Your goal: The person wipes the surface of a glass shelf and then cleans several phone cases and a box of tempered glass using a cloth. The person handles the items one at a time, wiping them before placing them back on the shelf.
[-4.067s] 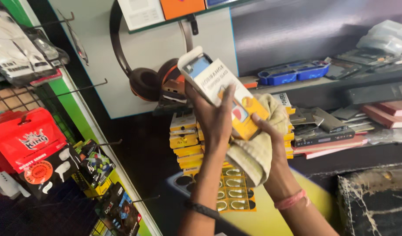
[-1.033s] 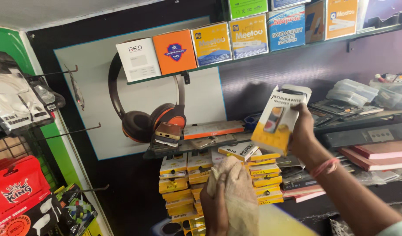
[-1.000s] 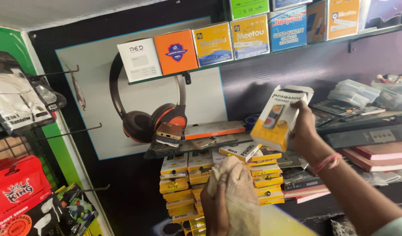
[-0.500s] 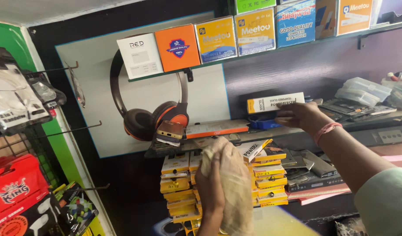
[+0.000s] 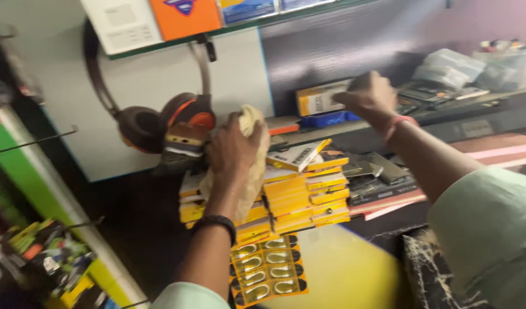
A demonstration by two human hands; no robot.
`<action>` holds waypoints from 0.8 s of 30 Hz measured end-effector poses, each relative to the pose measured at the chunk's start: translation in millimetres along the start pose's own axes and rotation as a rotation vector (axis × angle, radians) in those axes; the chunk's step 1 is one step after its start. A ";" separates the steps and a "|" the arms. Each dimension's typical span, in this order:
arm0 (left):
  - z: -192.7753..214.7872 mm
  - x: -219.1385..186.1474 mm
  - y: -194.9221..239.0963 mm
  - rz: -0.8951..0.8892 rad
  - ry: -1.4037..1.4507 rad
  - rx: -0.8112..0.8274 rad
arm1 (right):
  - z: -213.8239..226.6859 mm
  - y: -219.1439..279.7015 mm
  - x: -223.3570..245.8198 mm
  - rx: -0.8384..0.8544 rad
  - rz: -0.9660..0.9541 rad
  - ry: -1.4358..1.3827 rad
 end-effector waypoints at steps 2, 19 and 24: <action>-7.8 2.6 -3.3 -0.039 -0.051 -0.009 | 11.0 23.6 28.3 0.011 -0.099 -0.346; -10.4 -15.3 -55.5 -0.120 -0.168 0.110 | -9.6 282.4 -61.3 -0.059 -0.263 -0.667; -23.6 2.6 -50.4 0.019 -0.139 0.176 | -22.1 321.7 -58.6 -0.020 -0.264 -0.662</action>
Point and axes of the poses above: each hand's wrist, its own y-axis away from the middle knuckle, its own z-axis out of the back of the hand, x = y × z, the point moved 3 cm from there along -y, towards the middle knuckle, and after that the axes turned 1 degree about y, right-handed, at the moved point
